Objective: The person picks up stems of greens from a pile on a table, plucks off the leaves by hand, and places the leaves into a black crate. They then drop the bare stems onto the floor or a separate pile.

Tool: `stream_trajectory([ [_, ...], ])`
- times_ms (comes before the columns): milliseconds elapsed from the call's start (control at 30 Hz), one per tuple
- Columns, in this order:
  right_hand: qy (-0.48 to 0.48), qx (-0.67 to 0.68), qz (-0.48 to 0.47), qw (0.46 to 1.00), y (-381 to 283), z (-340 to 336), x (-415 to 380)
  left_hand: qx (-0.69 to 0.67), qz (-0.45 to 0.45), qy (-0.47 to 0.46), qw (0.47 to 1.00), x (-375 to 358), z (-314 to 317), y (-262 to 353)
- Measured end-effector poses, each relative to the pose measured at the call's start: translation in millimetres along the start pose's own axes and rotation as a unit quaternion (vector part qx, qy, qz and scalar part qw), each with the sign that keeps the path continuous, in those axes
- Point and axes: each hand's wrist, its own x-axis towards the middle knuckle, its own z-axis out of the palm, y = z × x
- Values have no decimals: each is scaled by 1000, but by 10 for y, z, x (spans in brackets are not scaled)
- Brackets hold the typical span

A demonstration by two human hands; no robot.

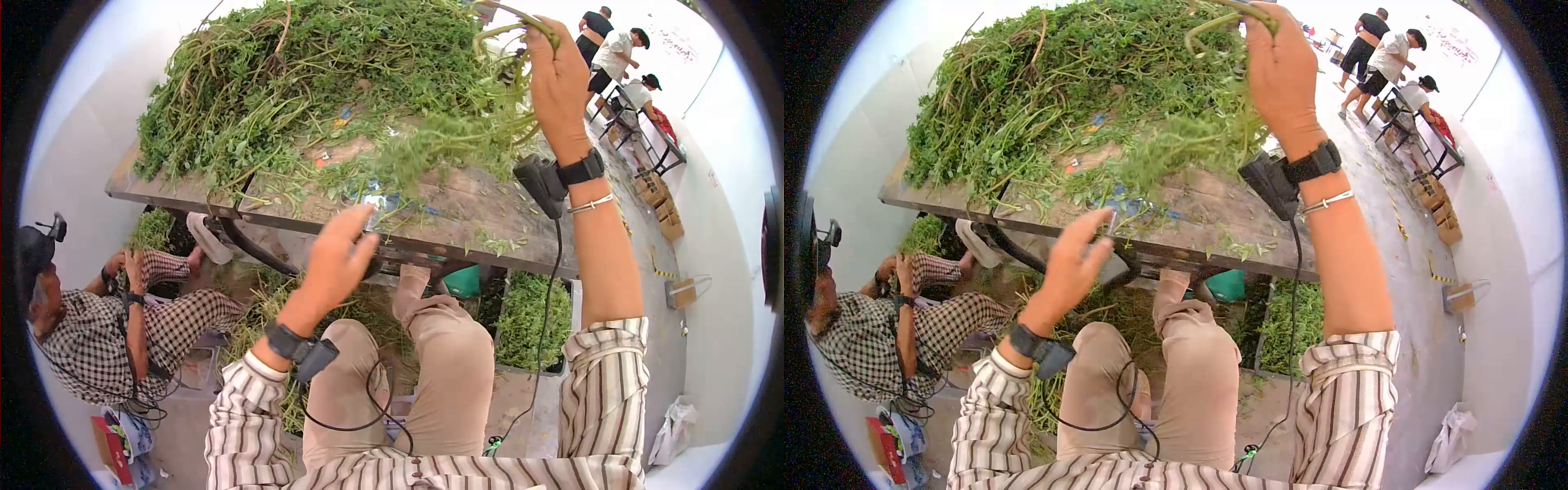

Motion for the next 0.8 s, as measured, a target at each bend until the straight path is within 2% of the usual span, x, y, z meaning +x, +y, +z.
stream_trajectory([
  [67,51,1,4,999,97,-30,13,98,133,-70,984,-22,254,97],
  [133,51,12,33,998,121,-57,-4,97,188,-147,966,9,545,273],
  [200,81,-10,33,996,285,-79,-36,136,259,-166,942,48,941,399],
  [267,90,-8,41,995,403,-96,-62,124,284,-191,931,99,1332,513],
  [300,91,5,79,993,400,-127,-88,105,309,-219,920,110,1448,514],
  [333,90,17,117,989,423,-162,-114,103,308,-219,920,133,1500,478],
  [400,93,1,125,988,532,-230,-147,134,312,-226,913,230,1636,408],
  [433,86,-8,130,988,595,-292,-154,142,294,-253,911,310,1566,429],
  [533,89,11,133,987,780,-394,-264,153,265,-258,916,434,1281,169],
  [667,79,21,192,978,868,-441,-432,220,194,-304,906,804,609,-183],
  [733,87,-27,177,980,830,-403,-509,185,126,-281,933,1028,349,-507],
  [800,82,-32,178,980,759,-367,-569,198,-90,-184,959,1230,86,-756],
])
